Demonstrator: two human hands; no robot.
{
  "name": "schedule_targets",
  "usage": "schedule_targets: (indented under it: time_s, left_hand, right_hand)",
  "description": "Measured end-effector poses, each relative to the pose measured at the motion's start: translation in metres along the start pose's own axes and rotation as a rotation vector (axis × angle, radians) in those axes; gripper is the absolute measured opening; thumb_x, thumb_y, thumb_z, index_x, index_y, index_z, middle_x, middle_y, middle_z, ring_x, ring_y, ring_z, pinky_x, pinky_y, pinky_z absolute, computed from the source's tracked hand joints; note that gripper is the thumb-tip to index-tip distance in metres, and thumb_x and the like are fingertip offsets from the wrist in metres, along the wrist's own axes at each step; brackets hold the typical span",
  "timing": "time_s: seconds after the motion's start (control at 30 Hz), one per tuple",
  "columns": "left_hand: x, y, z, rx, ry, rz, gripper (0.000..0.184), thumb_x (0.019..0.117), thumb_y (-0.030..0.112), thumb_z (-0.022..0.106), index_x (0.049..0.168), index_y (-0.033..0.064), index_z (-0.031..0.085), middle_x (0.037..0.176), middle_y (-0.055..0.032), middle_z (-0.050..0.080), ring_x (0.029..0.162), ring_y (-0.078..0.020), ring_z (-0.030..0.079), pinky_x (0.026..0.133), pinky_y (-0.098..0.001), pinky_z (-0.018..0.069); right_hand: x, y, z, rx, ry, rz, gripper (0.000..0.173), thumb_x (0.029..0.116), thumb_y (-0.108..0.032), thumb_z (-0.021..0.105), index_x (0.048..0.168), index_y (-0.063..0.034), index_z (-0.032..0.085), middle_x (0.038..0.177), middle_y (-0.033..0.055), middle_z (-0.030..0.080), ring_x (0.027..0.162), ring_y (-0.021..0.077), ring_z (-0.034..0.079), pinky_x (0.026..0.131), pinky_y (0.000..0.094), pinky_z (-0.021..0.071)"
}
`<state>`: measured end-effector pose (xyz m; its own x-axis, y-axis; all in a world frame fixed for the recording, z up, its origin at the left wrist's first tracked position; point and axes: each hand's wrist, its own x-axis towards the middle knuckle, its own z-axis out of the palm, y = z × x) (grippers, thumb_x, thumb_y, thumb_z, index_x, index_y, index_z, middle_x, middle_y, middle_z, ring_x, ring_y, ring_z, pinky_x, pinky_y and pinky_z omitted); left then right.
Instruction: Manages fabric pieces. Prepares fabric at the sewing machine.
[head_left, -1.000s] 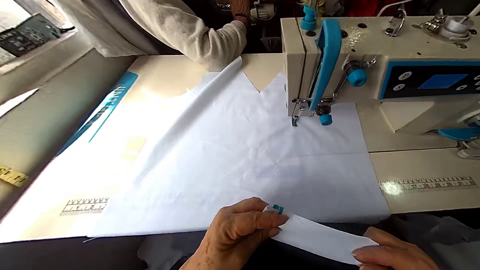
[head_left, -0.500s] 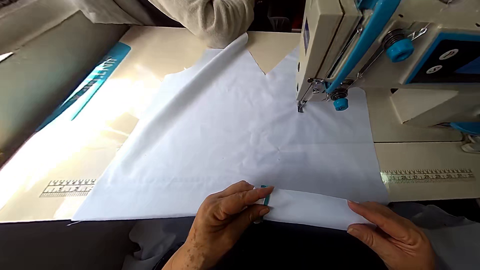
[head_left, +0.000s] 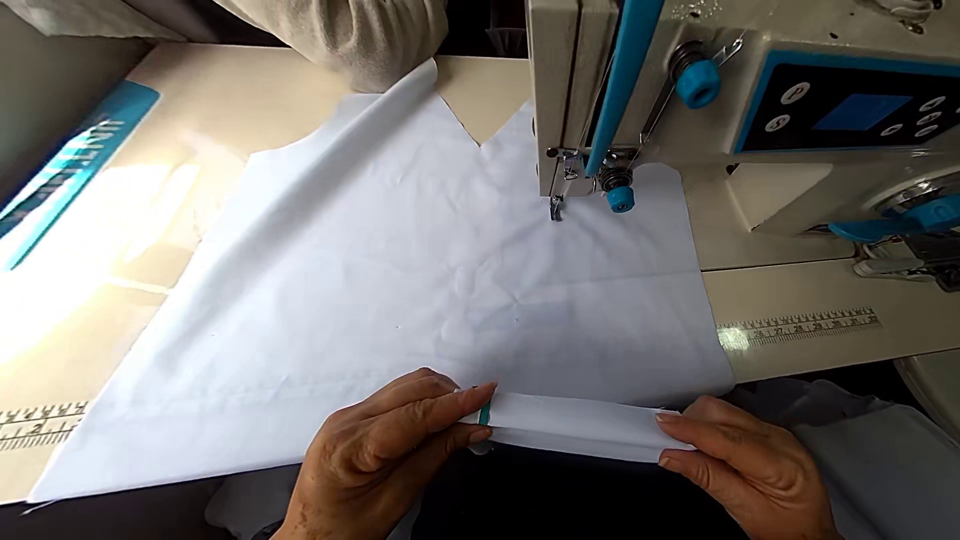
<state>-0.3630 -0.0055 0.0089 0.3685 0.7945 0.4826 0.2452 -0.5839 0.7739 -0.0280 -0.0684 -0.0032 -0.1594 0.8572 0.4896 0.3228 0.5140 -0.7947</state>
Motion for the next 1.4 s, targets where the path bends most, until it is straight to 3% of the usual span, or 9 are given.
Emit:
schedule_targets:
  time_s: [0.1, 0.2, 0.33, 0.67, 1.1, 1.17, 1.27, 1.33, 1.4]
  left_hand:
    - [0.003, 0.001, -0.001, 0.021, -0.021, 0.023, 0.021, 0.0938, 0.025, 0.074, 0.114, 0.022, 0.077, 0.096, 0.0072, 0.072, 0.095, -0.0005, 0.067, 0.085, -0.0135, 0.0536]
    - [0.005, 0.001, -0.002, 0.004, -0.031, 0.045, 0.021, 0.0952, 0.024, 0.073, 0.115, 0.0238, 0.077, 0.096, 0.0077, 0.071, 0.094, -0.0003, 0.066, 0.083, -0.0133, 0.0528]
    - [0.007, 0.0, -0.004, -0.04, -0.011, 0.042, 0.02, 0.0944, 0.024, 0.074, 0.114, 0.0247, 0.077, 0.096, 0.0076, 0.073, 0.091, -0.0013, 0.067, 0.081, -0.0143, 0.0549]
    - [0.007, 0.012, 0.0, 0.014, 0.004, 0.076, 0.018, 0.0944, 0.016, 0.073, 0.109, 0.0064, 0.077, 0.094, -0.0021, 0.075, 0.094, -0.006, 0.069, 0.086, -0.0179, 0.0557]
    - [0.001, 0.011, 0.007, 0.394, 0.054, 0.25, 0.012, 0.1014, 0.02, 0.064, 0.102, 0.0118, 0.073, 0.089, -0.0013, 0.067, 0.091, -0.0081, 0.064, 0.083, -0.017, 0.0515]
    - [-0.002, 0.01, 0.011, 0.317, 0.015, 0.134, 0.014, 0.104, 0.028, 0.059, 0.102, 0.0181, 0.069, 0.097, 0.0009, 0.061, 0.099, -0.0065, 0.059, 0.088, -0.0178, 0.0475]
    - [0.005, 0.019, 0.005, -0.229, -0.097, -0.174, 0.015, 0.1029, 0.032, 0.061, 0.105, 0.0225, 0.072, 0.118, 0.008, 0.07, 0.117, -0.0053, 0.064, 0.101, -0.025, 0.0534]
    - [0.023, 0.03, -0.002, -0.526, -0.108, -0.318, 0.015, 0.0988, 0.032, 0.066, 0.106, 0.0257, 0.077, 0.102, 0.0084, 0.076, 0.097, -0.0039, 0.071, 0.087, -0.0224, 0.0582]
    - [0.054, 0.035, -0.003, -0.468, -0.084, -0.253, 0.01, 0.0929, 0.033, 0.073, 0.099, 0.0276, 0.079, 0.088, 0.0091, 0.077, 0.079, -0.0015, 0.072, 0.072, -0.0179, 0.0592]
  right_hand:
    - [0.001, 0.001, 0.004, 0.047, 0.017, 0.033, 0.022, 0.0908, -0.019, 0.078, 0.111, -0.0104, 0.077, 0.097, -0.0003, 0.073, 0.094, 0.0009, 0.067, 0.084, 0.012, 0.0547]
    - [0.005, -0.001, 0.007, 0.043, 0.055, 0.039, 0.017, 0.091, -0.016, 0.077, 0.107, -0.0114, 0.077, 0.092, -0.0011, 0.071, 0.088, 0.0, 0.066, 0.08, 0.0109, 0.0538]
    - [0.008, -0.005, 0.005, 0.067, 0.073, 0.066, 0.037, 0.0909, -0.016, 0.078, 0.127, -0.0188, 0.072, 0.099, -0.0059, 0.073, 0.091, -0.0029, 0.067, 0.082, 0.0114, 0.0556]
    - [0.004, -0.005, -0.007, -0.092, -0.019, 0.024, 0.016, 0.0953, -0.013, 0.073, 0.11, -0.0061, 0.076, 0.092, 0.0034, 0.069, 0.095, -0.0004, 0.062, 0.087, 0.0105, 0.0474]
    - [-0.003, -0.003, -0.005, -0.233, 0.024, -0.085, 0.012, 0.0975, -0.014, 0.07, 0.107, -0.0077, 0.075, 0.092, 0.0041, 0.068, 0.096, 0.0048, 0.065, 0.089, 0.0144, 0.0504]
    - [-0.007, -0.007, -0.003, -0.236, 0.02, -0.02, 0.01, 0.0984, -0.018, 0.07, 0.102, -0.0113, 0.075, 0.086, 0.0033, 0.062, 0.088, 0.0054, 0.06, 0.083, 0.0143, 0.0479]
    - [-0.009, -0.02, 0.003, -0.011, -0.048, 0.15, 0.008, 0.0959, -0.019, 0.072, 0.094, -0.0118, 0.076, 0.087, 0.0012, 0.058, 0.092, 0.0033, 0.055, 0.082, 0.0137, 0.0428]
    - [-0.007, -0.031, 0.009, 0.247, -0.151, 0.231, 0.01, 0.095, -0.013, 0.071, 0.091, -0.0041, 0.073, 0.097, 0.006, 0.063, 0.102, 0.0051, 0.058, 0.089, 0.0151, 0.0475]
    - [-0.004, -0.04, 0.015, 0.439, -0.237, 0.255, 0.015, 0.0953, -0.008, 0.068, 0.089, 0.0049, 0.069, 0.097, 0.0141, 0.069, 0.099, 0.0095, 0.064, 0.087, 0.0191, 0.0514]
